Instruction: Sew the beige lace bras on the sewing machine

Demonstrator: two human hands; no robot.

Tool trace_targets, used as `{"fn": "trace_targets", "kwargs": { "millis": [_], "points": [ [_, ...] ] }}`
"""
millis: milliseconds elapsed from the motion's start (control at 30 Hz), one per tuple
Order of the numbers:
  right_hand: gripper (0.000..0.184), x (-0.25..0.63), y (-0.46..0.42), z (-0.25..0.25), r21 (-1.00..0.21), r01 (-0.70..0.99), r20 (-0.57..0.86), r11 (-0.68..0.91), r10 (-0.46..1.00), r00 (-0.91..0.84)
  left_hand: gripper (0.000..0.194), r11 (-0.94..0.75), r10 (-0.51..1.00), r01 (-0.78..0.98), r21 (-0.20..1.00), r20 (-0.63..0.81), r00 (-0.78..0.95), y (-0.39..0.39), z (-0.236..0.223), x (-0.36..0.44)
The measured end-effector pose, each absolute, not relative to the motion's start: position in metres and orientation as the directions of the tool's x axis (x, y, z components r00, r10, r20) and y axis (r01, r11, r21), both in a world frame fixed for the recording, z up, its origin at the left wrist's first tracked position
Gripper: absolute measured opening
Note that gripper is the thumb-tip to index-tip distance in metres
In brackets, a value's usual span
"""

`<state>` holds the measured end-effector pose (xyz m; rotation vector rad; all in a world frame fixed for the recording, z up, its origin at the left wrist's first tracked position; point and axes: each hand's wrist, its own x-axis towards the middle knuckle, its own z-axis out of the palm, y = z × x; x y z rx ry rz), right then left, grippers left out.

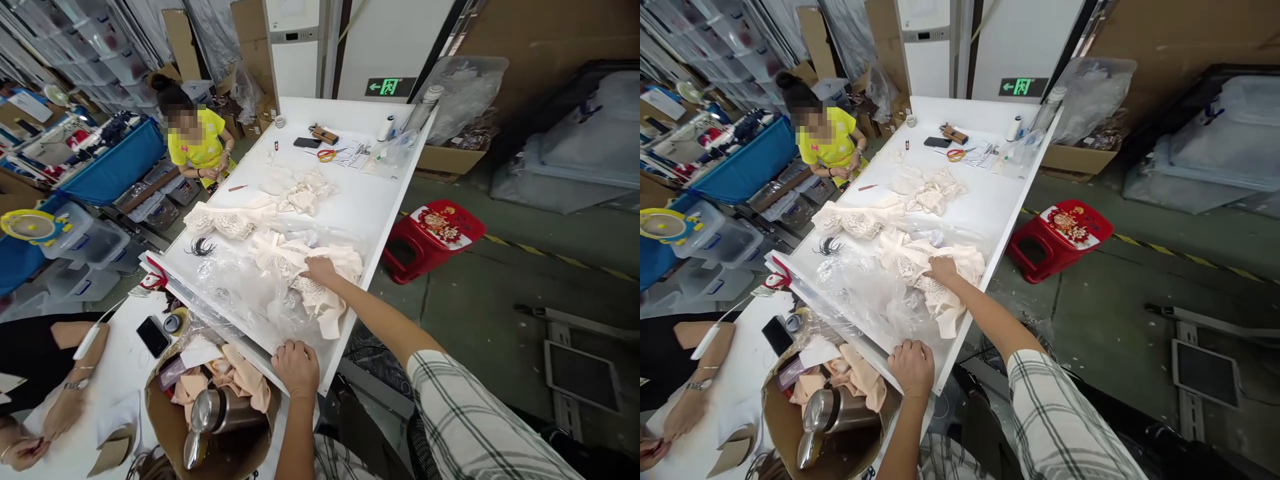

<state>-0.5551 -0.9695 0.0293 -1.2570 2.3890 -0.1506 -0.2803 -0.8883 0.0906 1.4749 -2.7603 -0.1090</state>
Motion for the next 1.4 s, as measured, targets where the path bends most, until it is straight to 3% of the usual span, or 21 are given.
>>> {"fn": "trace_targets", "kwargs": {
  "millis": [133, 300, 500, 667, 867, 1133, 1400],
  "points": [
    [0.062, -0.557, -0.968, 0.032, -0.316, -0.748, -0.344, 0.583, -0.806, -0.483, 0.026, 0.564, -0.823, -0.822, 0.074, -0.026, -0.567, -0.889, 0.091, -0.281],
    [0.095, -0.590, -0.967, 0.044, -0.380, -0.764, -0.319, 0.521, -0.849, -0.420, 0.026, 0.556, -0.828, -0.826, 0.095, -0.021, -0.560, -0.888, 0.093, -0.279],
    [0.105, -0.606, -0.959, 0.038, -0.363, -0.758, -0.384, 0.542, -0.828, -0.408, 0.023, 0.526, -0.847, -0.840, 0.135, -0.005, -0.532, -0.885, 0.093, -0.277],
    [0.128, -0.608, -0.962, 0.032, -0.352, -0.732, -0.440, 0.584, -0.793, -0.421, 0.020, 0.517, -0.852, -0.843, 0.149, -0.008, -0.524, -0.885, 0.093, -0.276],
    [0.115, -0.615, -0.965, 0.024, -0.417, -0.721, -0.533, 0.553, -0.792, -0.299, 0.022, 0.508, -0.857, -0.848, 0.150, -0.014, -0.516, -0.884, 0.092, -0.276],
    [0.097, -0.594, -0.961, 0.012, -0.455, -0.705, -0.517, 0.544, -0.806, -0.288, 0.020, 0.507, -0.857, -0.850, 0.144, -0.016, -0.515, -0.883, 0.089, -0.276],
    [0.099, -0.581, -0.951, 0.011, -0.435, -0.699, -0.507, 0.568, -0.796, -0.332, 0.023, 0.515, -0.854, -0.846, 0.138, -0.002, -0.520, -0.883, 0.090, -0.275]
  ]
}}
